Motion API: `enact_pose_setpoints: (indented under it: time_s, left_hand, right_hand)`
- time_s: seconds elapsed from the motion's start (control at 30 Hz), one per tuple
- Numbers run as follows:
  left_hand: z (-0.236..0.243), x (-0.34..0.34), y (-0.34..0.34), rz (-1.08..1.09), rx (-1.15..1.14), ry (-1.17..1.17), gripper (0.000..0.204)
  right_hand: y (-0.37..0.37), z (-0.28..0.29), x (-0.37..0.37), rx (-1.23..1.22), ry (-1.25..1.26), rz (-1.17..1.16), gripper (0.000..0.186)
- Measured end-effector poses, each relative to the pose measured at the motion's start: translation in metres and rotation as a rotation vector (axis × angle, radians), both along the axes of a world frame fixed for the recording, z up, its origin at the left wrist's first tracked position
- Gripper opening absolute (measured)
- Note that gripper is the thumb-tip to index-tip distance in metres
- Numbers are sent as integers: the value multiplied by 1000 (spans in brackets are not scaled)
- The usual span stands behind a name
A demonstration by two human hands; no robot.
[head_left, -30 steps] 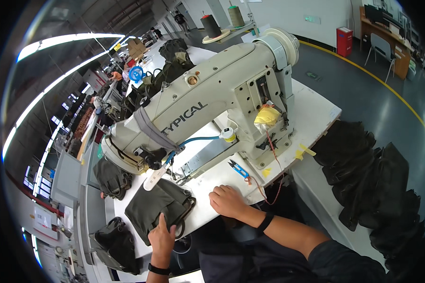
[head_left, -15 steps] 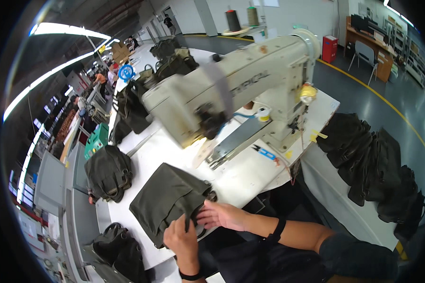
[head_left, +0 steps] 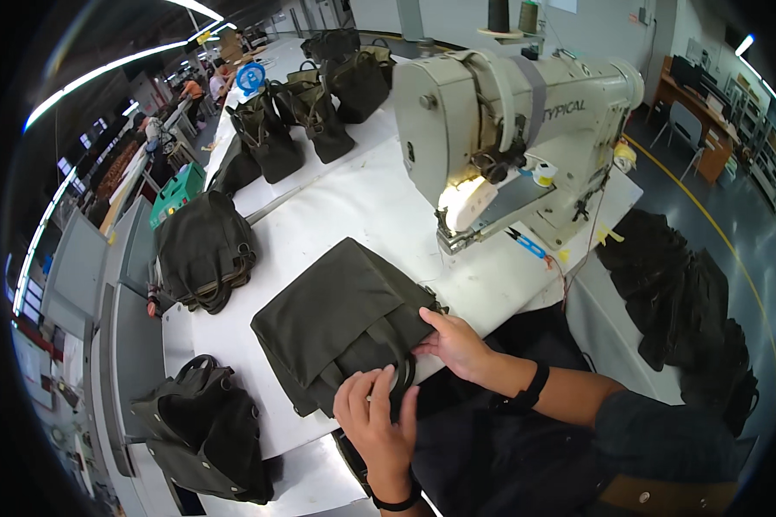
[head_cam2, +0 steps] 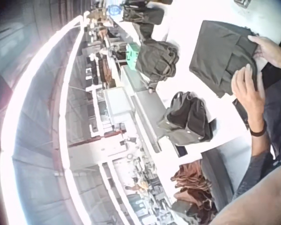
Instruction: The person operates an industrial sewing machine to attach a zipper to a green fabric bag. They prepare the machine by threading it and installing a bobbin, then guide the bag under the needle to sew the zipper in place. The person handles multiple bags, moving finished ones aside and picking up new ones to continue the process.
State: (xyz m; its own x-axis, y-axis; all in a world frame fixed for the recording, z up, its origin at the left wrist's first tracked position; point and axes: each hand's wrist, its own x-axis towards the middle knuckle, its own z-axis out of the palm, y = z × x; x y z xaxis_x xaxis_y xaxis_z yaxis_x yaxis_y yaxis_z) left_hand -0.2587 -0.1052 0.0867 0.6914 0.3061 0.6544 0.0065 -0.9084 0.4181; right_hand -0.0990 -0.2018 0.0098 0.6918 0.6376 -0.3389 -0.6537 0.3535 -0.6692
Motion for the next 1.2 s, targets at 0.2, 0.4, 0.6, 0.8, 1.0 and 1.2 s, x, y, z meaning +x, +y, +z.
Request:
enact_pose_setpoints:
  time_s: [0.2,0.4,0.6,0.8,1.0,1.2]
  left_hand:
    - [-38,0,-47,-269,-556,161,27]
    - [-68,34,-65,-230,-1158,-103,50]
    - [-44,88,-71,-296,-1629,-490,55]
    - [-60,103,-64,-397,-1589,-500,63]
    - [-57,109,-68,-445,-1829,-540,65]
    - [-58,111,-66,-332,-1807,-490,64]
  right_hand:
    - [-5,1,4,187,59,-44,34]
    - [-22,21,-8,188,-49,16,30]
    - [-36,21,-27,217,-87,-59,35]
    - [-49,5,-3,466,307,-98,41]
    - [-58,5,-4,470,230,-143,39]
    - [-62,12,-13,263,-133,-227,38]
